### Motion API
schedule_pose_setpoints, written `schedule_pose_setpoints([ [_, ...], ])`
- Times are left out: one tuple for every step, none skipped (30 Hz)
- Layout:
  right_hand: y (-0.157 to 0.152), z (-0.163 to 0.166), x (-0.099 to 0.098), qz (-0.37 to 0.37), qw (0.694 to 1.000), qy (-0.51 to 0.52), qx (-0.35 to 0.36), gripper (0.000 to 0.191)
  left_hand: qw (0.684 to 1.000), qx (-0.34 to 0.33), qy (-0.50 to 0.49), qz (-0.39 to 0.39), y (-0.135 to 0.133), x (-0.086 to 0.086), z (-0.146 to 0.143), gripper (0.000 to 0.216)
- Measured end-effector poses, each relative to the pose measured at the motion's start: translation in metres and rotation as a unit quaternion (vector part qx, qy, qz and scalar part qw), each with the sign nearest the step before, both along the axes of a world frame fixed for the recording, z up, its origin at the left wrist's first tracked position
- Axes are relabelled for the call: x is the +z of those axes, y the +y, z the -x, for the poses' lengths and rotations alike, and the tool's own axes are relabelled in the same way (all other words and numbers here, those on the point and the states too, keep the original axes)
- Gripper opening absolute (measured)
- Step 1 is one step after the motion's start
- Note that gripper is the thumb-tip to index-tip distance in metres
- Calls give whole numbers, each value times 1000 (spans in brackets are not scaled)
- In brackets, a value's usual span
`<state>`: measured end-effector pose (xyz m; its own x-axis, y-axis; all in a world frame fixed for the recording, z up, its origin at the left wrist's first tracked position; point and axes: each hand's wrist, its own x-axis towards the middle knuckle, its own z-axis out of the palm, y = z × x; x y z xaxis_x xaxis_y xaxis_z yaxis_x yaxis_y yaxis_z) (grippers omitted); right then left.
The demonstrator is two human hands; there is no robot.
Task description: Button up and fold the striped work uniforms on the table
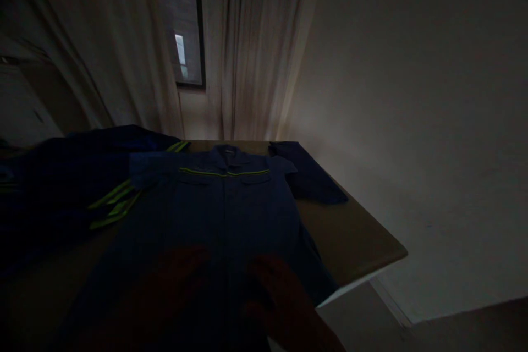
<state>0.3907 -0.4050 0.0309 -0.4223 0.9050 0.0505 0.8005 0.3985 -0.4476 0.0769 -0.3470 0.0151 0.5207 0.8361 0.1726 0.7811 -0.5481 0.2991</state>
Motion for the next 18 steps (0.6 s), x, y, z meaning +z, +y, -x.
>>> schedule_pose_setpoints([
  [9,8,3,-8,1000,-2,11,67,1000,7,17,-11,13,2,-4,47],
  [19,16,4,-16,1000,-7,20,70,999,20,27,-21,27,2,-9,53],
  [29,24,4,-22,999,-17,31,73,998,31,37,-26,40,1,-15,56],
  [40,31,3,-22,998,-29,42,76,998,43,45,-28,52,-2,-22,58],
  [51,36,1,-17,998,-42,52,79,997,54,52,-28,62,-6,-28,59],
  [61,41,-2,-9,997,-54,60,80,996,62,57,-25,71,-10,-34,60],
  [70,44,-6,-2,996,-63,66,82,996,67,61,-23,79,-15,-38,61],
  [79,45,-10,3,995,-71,69,83,995,71,63,-22,85,-19,-41,61],
  [87,46,-14,4,995,-76,71,85,995,72,63,-20,91,-22,-42,62],
  [95,46,-17,1,994,-78,73,86,995,72,62,-19,96,-25,-43,62],
  [102,46,-20,-5,994,-80,74,86,995,72,61,-19,102,-27,-43,63],
  [109,46,-22,-12,994,-81,75,87,996,71,59,-19,107,-28,-42,63],
  [117,46,-23,-19,994,-82,75,87,996,72,57,-20,114,-29,-42,64],
  [124,46,-24,-26,994,-83,73,87,995,74,56,-21,121,-30,-41,64],
  [131,47,-25,-30,994,-84,70,87,995,77,56,-23,128,-30,-41,64],
  [139,48,-25,-32,994,-85,67,87,995,81,56,-24,136,-30,-42,64],
  [147,49,-26,-35,994,-85,62,87,994,86,57,-26,143,-30,-42,63],
  [155,51,-26,-37,994,-86,58,86,994,90,59,-27,151,-30,-43,63],
])
